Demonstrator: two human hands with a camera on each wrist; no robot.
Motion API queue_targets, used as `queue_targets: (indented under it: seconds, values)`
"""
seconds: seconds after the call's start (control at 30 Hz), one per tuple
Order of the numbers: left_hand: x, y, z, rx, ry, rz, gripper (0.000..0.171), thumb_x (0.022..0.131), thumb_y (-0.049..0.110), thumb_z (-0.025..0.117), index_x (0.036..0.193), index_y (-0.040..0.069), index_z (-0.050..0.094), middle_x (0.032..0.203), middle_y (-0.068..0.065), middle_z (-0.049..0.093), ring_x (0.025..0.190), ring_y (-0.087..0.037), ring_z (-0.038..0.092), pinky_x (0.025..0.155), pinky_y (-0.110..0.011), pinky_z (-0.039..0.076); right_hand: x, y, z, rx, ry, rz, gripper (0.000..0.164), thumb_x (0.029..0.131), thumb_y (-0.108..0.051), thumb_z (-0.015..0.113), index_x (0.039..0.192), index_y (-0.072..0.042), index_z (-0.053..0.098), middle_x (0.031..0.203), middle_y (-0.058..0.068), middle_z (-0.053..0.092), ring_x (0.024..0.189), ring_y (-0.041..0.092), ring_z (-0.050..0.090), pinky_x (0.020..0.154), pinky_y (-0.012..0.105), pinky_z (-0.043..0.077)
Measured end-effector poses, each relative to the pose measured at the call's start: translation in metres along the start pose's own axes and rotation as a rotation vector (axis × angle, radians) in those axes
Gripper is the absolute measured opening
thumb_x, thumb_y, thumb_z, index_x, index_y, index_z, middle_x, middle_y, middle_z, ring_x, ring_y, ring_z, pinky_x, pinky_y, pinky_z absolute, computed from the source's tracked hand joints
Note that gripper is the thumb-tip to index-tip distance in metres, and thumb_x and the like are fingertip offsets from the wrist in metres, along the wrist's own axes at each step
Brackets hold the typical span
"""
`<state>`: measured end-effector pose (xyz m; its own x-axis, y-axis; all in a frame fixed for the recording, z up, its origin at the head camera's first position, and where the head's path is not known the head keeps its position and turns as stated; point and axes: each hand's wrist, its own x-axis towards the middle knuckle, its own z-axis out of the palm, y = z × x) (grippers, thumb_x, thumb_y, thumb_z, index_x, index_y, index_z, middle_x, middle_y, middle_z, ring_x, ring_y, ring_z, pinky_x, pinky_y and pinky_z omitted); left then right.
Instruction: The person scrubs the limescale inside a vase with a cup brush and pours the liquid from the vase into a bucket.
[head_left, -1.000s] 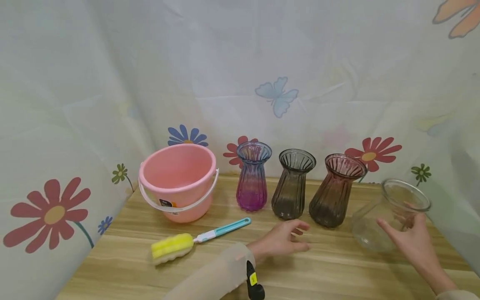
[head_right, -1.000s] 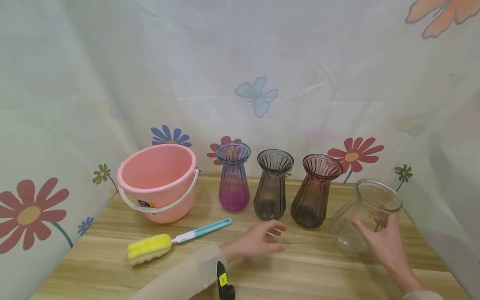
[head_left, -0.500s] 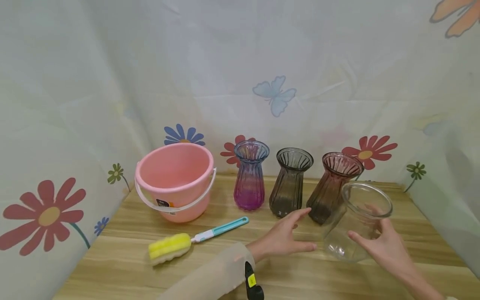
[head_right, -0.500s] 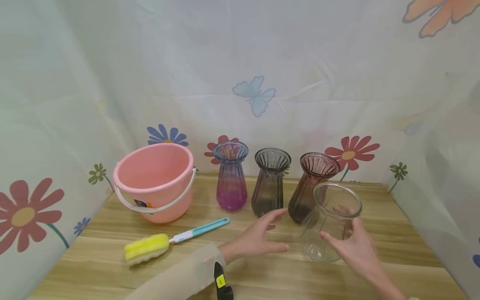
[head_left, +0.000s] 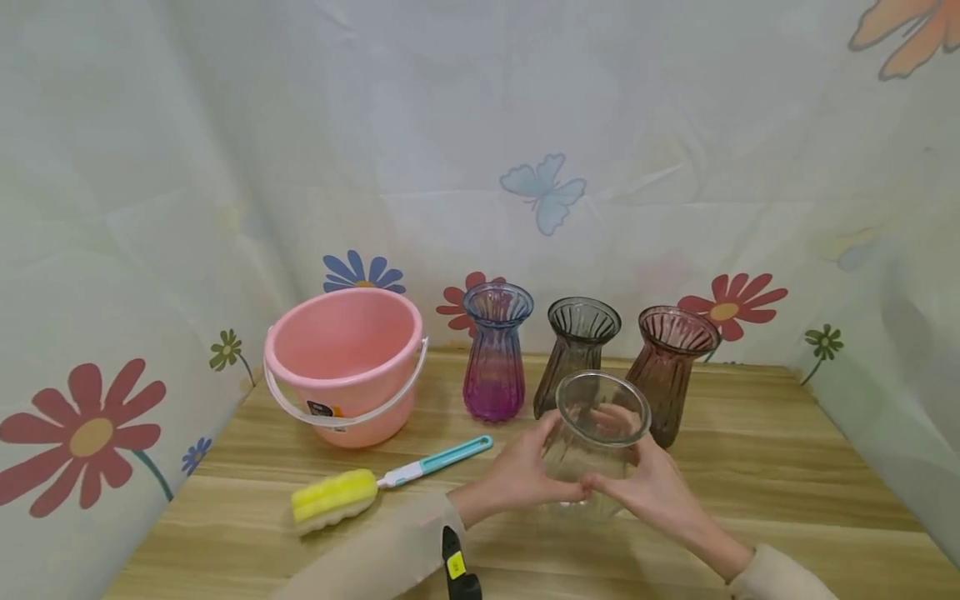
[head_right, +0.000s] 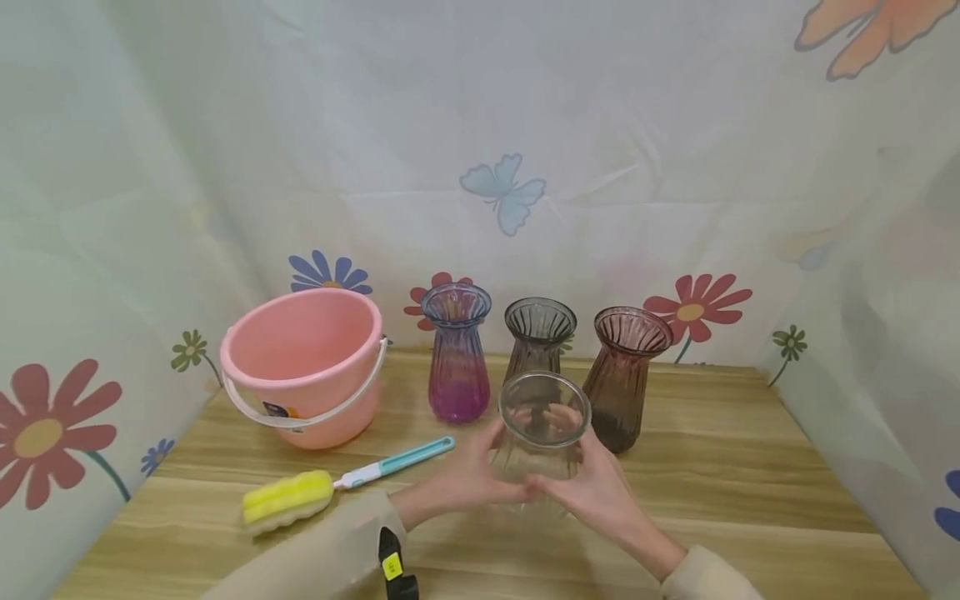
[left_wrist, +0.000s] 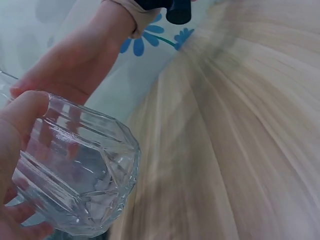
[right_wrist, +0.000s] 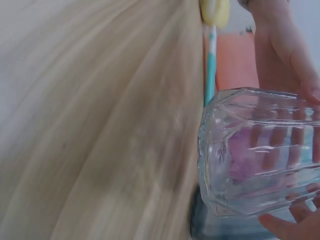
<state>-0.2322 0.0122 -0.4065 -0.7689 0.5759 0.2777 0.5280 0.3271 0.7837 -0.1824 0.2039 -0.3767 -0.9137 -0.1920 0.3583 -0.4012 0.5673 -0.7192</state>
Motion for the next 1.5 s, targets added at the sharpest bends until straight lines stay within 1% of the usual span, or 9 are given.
queue_targets:
  seconds: [0.23,0.33,0.47,0.8,0.83,1.03,1.17,1.33,1.5]
  values:
    - [-0.025,-0.009,-0.028,0.039,0.061,0.03,0.089,0.065,0.038,0.08,0.139,0.031,0.031,0.127,0.007,0.054,0.113,-0.012,0.052,0.089,-0.031,0.046,0.012,-0.01,0.032,0.151,-0.07,0.003,0.078,0.069,-0.023,0.08,0.134,-0.022,0.036,0.133,0.007,0.05,0.116,0.025,0.05,0.089,0.044,0.046]
    - [-0.032,-0.012,-0.038,0.055,0.066,-0.001,0.083,0.066,0.039,0.08,0.135,0.03,0.035,0.122,0.006,0.056,0.111,-0.012,0.054,0.089,-0.032,0.047,0.019,-0.014,0.041,0.187,-0.091,0.019,0.077,0.07,-0.022,0.079,0.134,-0.022,0.036,0.133,0.008,0.05,0.117,0.029,0.049,0.09,0.048,0.045]
    - [-0.038,-0.016,-0.047,0.038,0.063,-0.041,0.085,0.066,0.041,0.079,0.136,0.031,0.033,0.125,0.006,0.054,0.114,-0.013,0.053,0.092,-0.034,0.046,0.025,-0.019,0.05,0.2,-0.116,0.048,0.077,0.07,-0.026,0.079,0.134,-0.025,0.035,0.133,0.007,0.049,0.118,0.029,0.049,0.09,0.048,0.045]
    - [-0.048,-0.032,-0.055,0.04,0.058,-0.063,0.087,0.066,0.046,0.078,0.138,0.032,0.032,0.132,0.007,0.049,0.118,-0.015,0.05,0.092,-0.034,0.046,0.029,-0.02,0.069,0.237,-0.152,0.078,0.079,0.068,-0.026,0.081,0.133,-0.026,0.036,0.131,0.006,0.05,0.119,0.029,0.049,0.093,0.049,0.043]
    - [-0.049,-0.028,-0.057,0.031,0.055,-0.066,0.087,0.066,0.042,0.079,0.138,0.03,0.033,0.132,0.005,0.049,0.118,-0.016,0.05,0.092,-0.035,0.046,0.029,-0.02,0.07,0.237,-0.153,0.083,0.079,0.068,-0.026,0.081,0.133,-0.026,0.036,0.131,0.006,0.05,0.118,0.029,0.049,0.093,0.048,0.043]
    - [-0.051,-0.03,-0.059,0.033,0.042,-0.055,0.093,0.065,0.041,0.08,0.142,0.026,0.029,0.136,0.003,0.046,0.121,-0.02,0.048,0.093,-0.036,0.045,0.028,-0.018,0.075,0.252,-0.168,0.083,0.08,0.068,-0.023,0.08,0.135,-0.022,0.036,0.133,0.006,0.048,0.119,0.029,0.049,0.094,0.049,0.042]
    - [-0.054,-0.035,-0.059,0.036,0.039,-0.061,0.093,0.065,0.042,0.079,0.141,0.033,0.027,0.136,0.004,0.046,0.119,-0.018,0.05,0.093,-0.036,0.045,0.028,-0.016,0.078,0.257,-0.179,0.071,0.079,0.069,-0.023,0.08,0.135,-0.024,0.035,0.135,0.006,0.046,0.12,0.029,0.048,0.095,0.051,0.04]
    - [-0.055,-0.034,-0.061,0.02,-0.012,-0.075,0.093,0.066,0.042,0.079,0.142,0.035,0.024,0.135,0.003,0.048,0.118,-0.017,0.05,0.095,-0.035,0.043,0.026,-0.014,0.08,0.251,-0.166,0.076,0.078,0.069,-0.022,0.08,0.133,-0.028,0.036,0.134,0.005,0.047,0.12,0.029,0.049,0.094,0.052,0.04]
    - [-0.056,-0.038,-0.073,0.012,-0.161,-0.105,0.095,0.071,0.037,0.076,0.145,0.031,0.018,0.136,-0.001,0.045,0.124,-0.022,0.045,0.101,-0.041,0.038,0.023,-0.012,0.08,0.239,-0.163,0.068,0.078,0.07,-0.02,0.079,0.134,-0.029,0.034,0.136,0.005,0.044,0.121,0.03,0.047,0.093,0.054,0.039]
